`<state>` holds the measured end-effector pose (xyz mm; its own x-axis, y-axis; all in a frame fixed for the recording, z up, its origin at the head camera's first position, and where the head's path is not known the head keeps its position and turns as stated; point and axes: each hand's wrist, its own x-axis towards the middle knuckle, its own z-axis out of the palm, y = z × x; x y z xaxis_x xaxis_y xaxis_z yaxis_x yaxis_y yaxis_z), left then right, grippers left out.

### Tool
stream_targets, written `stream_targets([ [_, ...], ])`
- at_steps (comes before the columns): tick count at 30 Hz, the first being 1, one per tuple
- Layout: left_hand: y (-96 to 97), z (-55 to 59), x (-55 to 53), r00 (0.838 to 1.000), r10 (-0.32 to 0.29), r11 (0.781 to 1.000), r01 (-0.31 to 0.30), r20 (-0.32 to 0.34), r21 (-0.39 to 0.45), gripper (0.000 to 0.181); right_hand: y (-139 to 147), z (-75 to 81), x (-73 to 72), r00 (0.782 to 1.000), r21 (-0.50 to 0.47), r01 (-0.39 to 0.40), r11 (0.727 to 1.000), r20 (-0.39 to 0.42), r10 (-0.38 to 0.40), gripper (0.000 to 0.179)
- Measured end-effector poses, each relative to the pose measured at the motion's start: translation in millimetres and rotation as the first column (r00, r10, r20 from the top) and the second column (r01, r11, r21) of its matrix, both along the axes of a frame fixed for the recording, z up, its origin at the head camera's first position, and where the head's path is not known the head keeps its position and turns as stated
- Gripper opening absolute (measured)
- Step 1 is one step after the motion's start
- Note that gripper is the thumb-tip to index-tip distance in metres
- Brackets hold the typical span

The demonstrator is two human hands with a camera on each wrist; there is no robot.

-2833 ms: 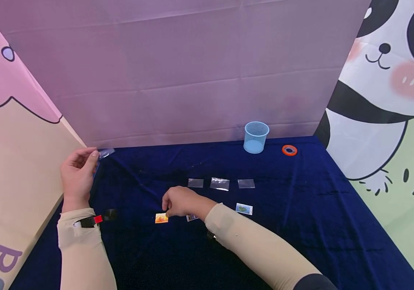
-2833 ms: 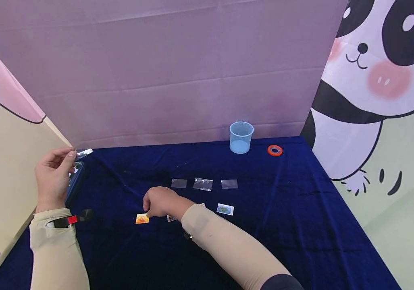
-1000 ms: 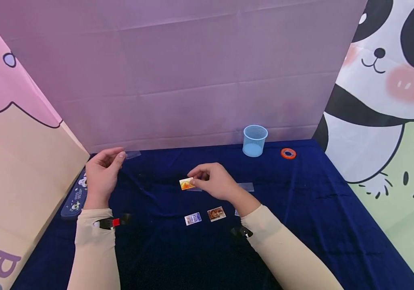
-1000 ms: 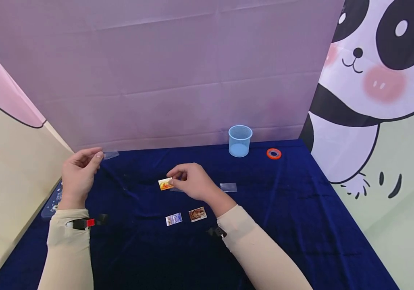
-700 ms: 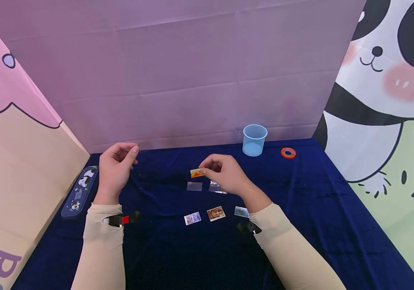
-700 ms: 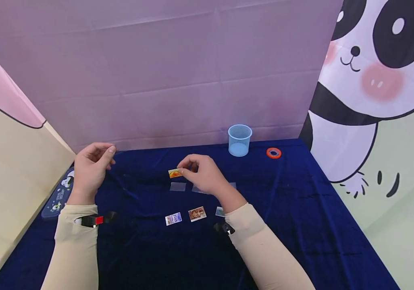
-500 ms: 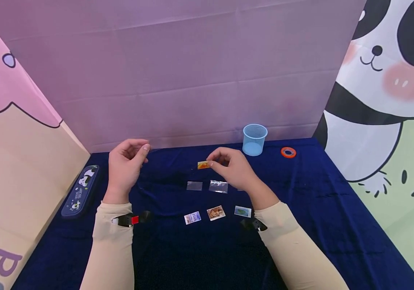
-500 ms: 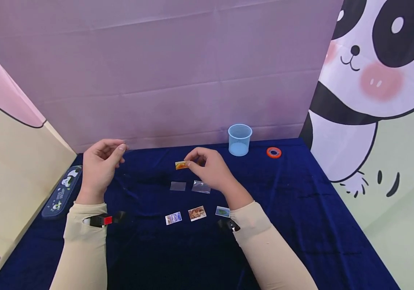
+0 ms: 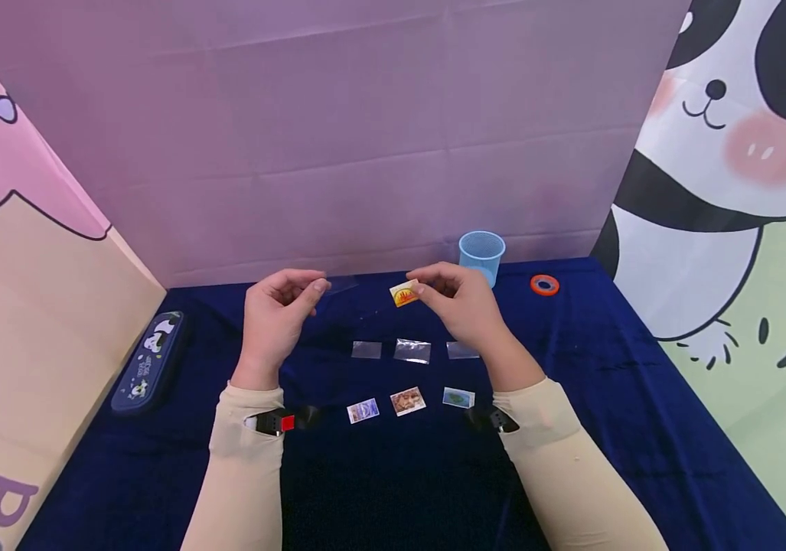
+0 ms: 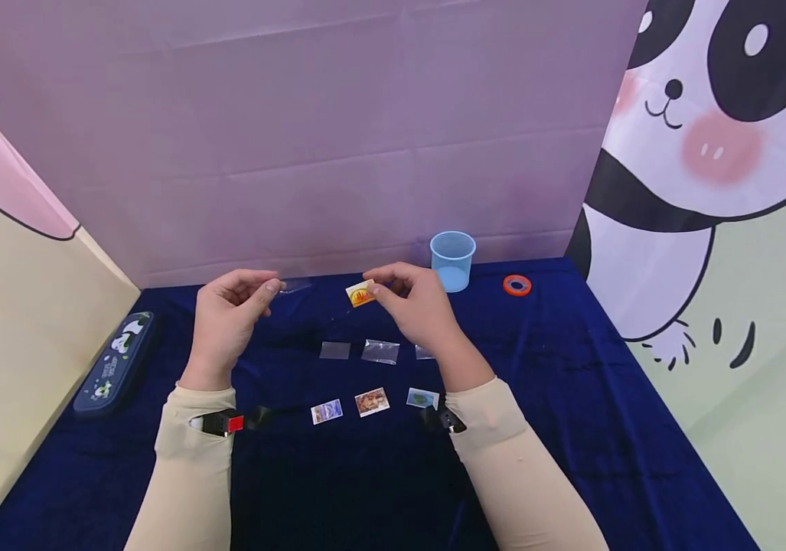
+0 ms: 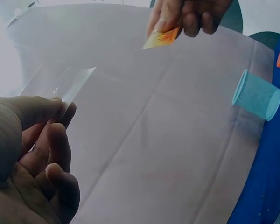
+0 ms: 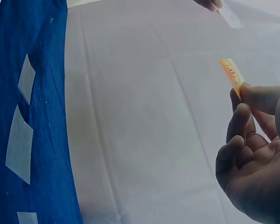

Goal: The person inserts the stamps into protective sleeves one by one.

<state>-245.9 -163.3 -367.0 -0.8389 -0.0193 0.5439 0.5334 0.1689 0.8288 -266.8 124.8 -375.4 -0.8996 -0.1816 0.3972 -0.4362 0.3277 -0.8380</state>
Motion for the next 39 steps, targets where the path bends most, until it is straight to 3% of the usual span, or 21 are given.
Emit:
stream_targets([
  [13,16.7,-3.9,1.5,0.998,-0.04,0.997,0.043,0.046,-0.064,0.015,5,9.9,8.9,1.0,-0.035,-0.002,0.999,-0.018,0.002,0.013],
  [18,21.5,-0.3,4.0,0.998,-0.024,0.995,0.029,0.057,-0.1,0.02,8,13.0,10.1,0.998,-0.037,0.008,0.999,-0.062,-0.011,0.012],
  [24,26.4,6.2,11.4,0.998,0.0,0.987,0.011,0.063,-0.163,0.011,8,16.6,14.1,0.996,-0.048,-0.009,0.999,-0.088,0.005,0.014],
  [30,27.2,0.7,7.2,0.999,-0.02,0.973,0.031,0.048,-0.23,0.009,10,23.4,20.1,0.99,-0.078,0.003,0.997,-0.14,-0.014,0.012],
  [39,26.9,-2.5,7.3,0.998,-0.035,0.966,0.045,0.044,-0.255,0.012,5,25.5,24.8,0.99,-0.107,-0.014,0.994,-0.142,-0.002,0.012],
])
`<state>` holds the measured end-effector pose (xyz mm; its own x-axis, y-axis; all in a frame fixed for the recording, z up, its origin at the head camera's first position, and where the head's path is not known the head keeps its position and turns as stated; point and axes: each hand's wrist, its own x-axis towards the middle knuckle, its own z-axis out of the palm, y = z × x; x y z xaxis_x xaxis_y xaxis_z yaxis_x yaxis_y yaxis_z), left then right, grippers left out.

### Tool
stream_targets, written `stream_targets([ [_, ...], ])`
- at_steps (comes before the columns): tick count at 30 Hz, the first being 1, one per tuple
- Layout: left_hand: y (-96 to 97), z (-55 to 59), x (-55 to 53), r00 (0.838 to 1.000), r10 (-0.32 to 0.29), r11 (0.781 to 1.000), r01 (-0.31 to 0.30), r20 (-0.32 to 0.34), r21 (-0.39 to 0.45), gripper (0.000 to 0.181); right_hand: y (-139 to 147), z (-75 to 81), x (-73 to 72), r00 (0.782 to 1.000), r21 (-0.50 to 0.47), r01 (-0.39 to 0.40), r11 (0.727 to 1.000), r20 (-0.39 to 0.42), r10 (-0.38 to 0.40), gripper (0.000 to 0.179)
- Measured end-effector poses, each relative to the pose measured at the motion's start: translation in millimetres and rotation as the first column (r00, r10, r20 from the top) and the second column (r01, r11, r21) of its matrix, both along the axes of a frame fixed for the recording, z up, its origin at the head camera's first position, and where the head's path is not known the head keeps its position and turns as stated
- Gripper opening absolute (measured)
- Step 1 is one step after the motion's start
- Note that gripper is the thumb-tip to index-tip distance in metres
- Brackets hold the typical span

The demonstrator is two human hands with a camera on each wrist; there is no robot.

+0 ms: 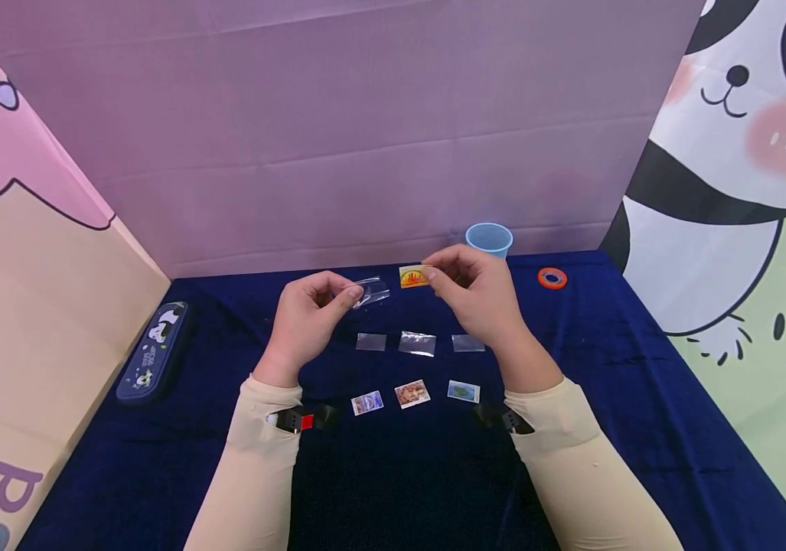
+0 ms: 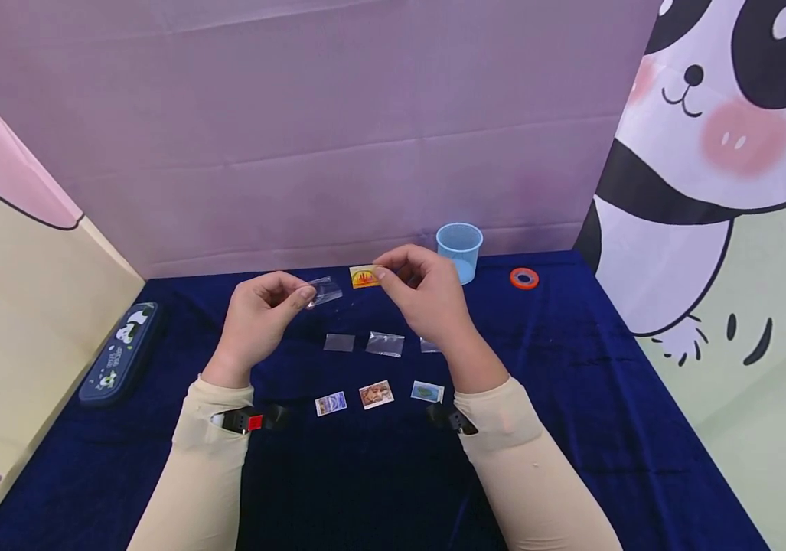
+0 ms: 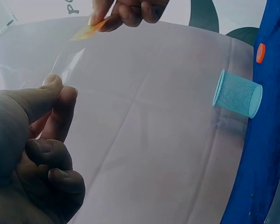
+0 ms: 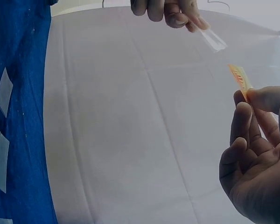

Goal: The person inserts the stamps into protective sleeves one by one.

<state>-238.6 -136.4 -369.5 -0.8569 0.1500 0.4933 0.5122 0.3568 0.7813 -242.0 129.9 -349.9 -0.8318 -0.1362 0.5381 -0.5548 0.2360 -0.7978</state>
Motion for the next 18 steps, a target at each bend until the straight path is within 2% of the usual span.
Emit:
stream_targets([
  [6,0.2,0.3,0.6,1.0,0.012,1.0,-0.011,0.009,-0.02,0.013,-4.5,-0.1,1.2,1.0,-0.012,-0.015,1.0,0.001,0.015,0.01],
  [18,2.7,1.0,1.2,0.998,0.046,0.997,-0.044,0.034,-0.058,0.014,-7.6,-4.2,0.4,1.0,0.038,0.004,0.999,0.015,-0.005,0.006],
])
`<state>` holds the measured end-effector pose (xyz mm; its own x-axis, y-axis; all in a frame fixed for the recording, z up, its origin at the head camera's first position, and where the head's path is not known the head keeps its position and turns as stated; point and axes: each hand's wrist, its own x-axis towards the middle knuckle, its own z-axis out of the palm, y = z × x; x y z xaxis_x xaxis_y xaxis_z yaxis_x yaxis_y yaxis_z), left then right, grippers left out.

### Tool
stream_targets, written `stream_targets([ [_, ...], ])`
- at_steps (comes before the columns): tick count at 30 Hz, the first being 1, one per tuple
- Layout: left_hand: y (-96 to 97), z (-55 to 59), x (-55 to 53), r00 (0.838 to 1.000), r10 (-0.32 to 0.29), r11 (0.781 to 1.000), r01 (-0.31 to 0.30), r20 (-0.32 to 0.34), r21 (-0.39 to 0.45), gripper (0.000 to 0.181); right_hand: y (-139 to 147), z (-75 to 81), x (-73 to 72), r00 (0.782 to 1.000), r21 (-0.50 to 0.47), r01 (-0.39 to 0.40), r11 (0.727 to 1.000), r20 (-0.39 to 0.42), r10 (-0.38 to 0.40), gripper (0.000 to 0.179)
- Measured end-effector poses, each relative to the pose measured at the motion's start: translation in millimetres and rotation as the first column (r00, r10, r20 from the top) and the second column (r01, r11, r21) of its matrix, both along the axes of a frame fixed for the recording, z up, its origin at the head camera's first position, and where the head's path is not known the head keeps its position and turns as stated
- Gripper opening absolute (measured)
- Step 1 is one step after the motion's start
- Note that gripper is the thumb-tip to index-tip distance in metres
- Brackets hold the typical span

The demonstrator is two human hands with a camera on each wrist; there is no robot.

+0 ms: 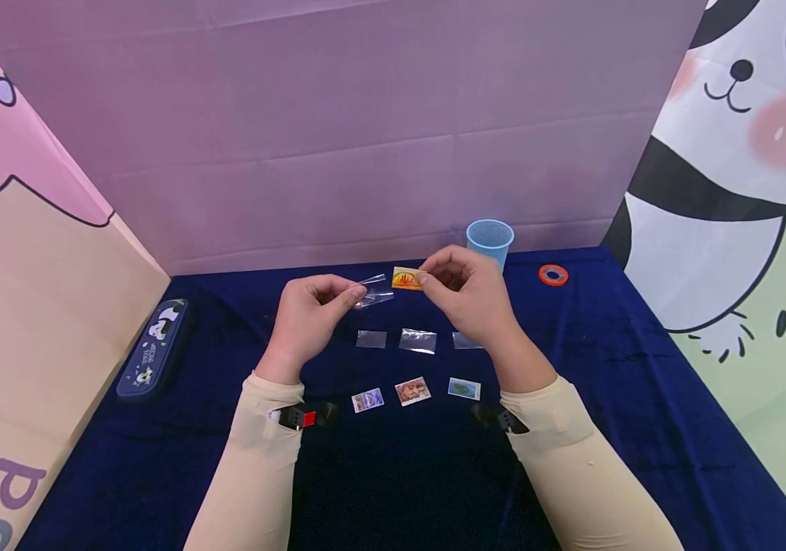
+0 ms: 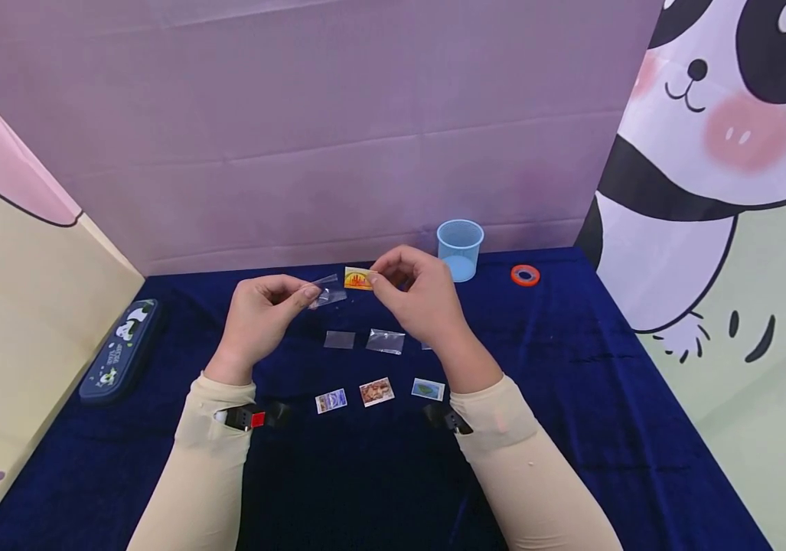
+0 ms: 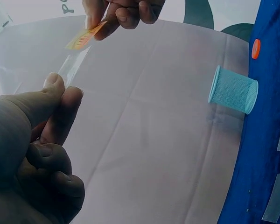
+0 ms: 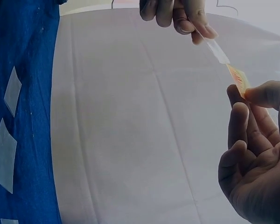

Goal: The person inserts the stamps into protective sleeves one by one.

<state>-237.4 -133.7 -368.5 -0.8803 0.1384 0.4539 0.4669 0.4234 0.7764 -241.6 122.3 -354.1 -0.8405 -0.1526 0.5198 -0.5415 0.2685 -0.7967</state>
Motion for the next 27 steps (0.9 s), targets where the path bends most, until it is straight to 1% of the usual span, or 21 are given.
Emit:
stream_targets([
  [6,1.1,-0.7,-1.3,1.0,-0.012,1.0,0.012,-0.001,0.004,0.015,-0.6,-0.1,0.9,1.0,0.013,0.006,1.0,0.013,-0.007,0.006],
  [17,1.0,-1.9,-1.5,1.0,-0.007,1.0,0.007,0.007,0.007,0.015,-0.7,-4.3,-3.0,1.0,0.017,-0.002,1.0,0.018,0.002,0.006],
  [27,1.3,-1.8,-1.2,1.0,-0.001,1.0,0.001,0.004,-0.003,0.015,-1.8,-3.6,-1.7,1.0,0.033,-0.008,0.999,0.015,0.008,0.005],
])
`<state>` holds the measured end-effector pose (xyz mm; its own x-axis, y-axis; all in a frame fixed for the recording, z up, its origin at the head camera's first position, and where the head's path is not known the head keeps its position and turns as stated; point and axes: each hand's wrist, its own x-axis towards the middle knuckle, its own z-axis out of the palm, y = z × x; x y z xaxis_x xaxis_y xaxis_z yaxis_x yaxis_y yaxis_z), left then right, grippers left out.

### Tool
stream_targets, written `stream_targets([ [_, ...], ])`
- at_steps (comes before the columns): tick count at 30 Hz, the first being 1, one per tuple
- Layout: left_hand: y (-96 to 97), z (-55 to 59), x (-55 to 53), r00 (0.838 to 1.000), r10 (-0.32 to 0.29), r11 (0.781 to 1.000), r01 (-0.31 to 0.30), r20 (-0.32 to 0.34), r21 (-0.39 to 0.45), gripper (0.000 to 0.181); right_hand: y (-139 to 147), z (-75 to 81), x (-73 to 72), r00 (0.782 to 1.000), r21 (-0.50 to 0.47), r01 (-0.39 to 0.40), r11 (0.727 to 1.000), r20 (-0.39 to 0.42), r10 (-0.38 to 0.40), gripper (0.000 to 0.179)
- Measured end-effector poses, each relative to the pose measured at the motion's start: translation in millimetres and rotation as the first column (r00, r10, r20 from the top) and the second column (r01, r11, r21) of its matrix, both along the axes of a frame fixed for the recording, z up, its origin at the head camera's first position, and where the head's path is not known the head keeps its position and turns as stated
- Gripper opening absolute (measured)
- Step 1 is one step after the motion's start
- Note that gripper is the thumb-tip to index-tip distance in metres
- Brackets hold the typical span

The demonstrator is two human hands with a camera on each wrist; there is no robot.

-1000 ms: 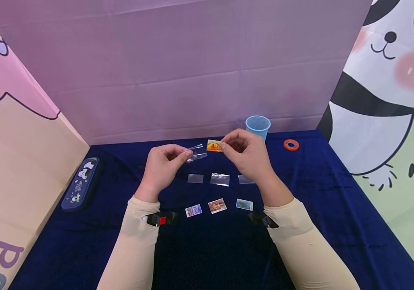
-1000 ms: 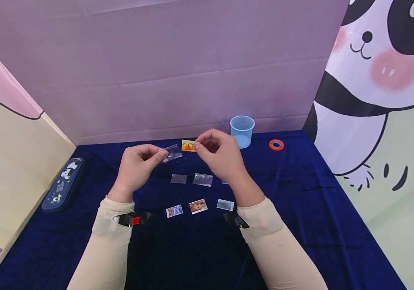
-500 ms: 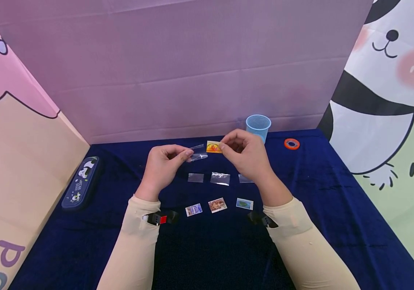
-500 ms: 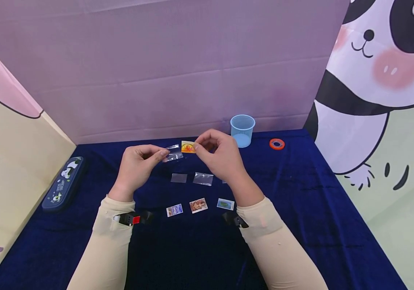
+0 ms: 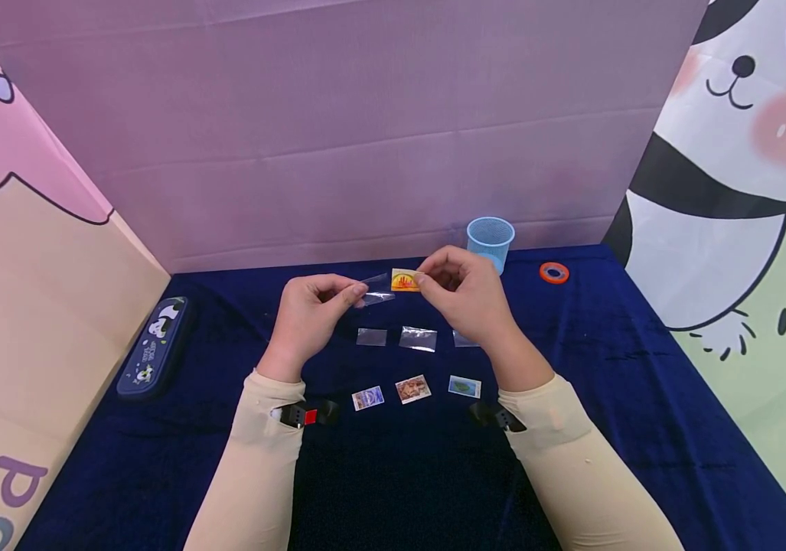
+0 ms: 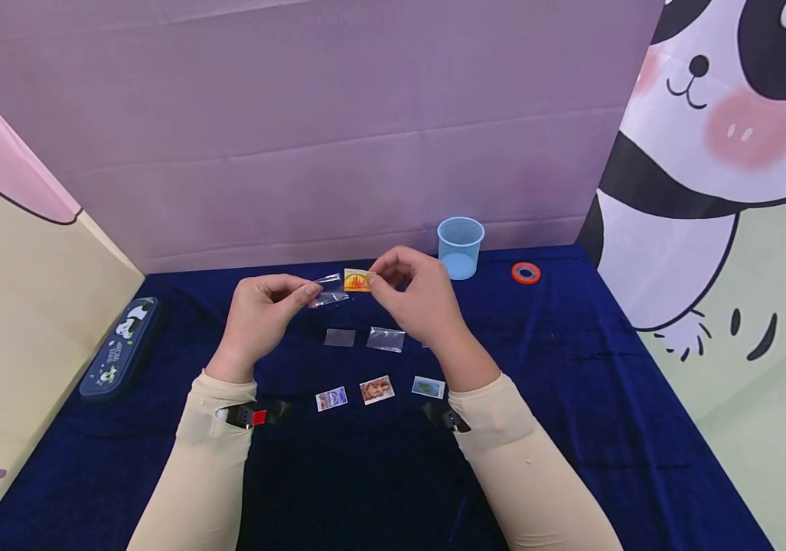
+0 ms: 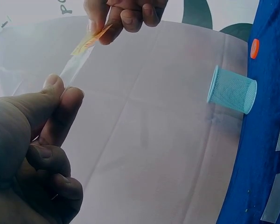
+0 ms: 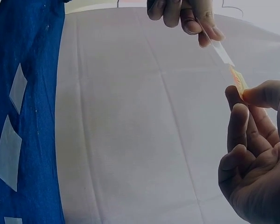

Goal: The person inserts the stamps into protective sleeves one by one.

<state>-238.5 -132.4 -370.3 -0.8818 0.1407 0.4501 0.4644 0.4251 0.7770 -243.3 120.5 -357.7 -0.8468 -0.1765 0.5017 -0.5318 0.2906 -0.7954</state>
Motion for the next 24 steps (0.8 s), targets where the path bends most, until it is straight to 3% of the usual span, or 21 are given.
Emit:
stream_targets([
  [24,-0.2,-1.8,-1.5,1.0,-0.002,1.0,0.002,0.002,0.02,0.016,-2.1,0.0,-0.6,1.0,0.043,-0.002,0.999,-0.015,0.002,0.006],
])
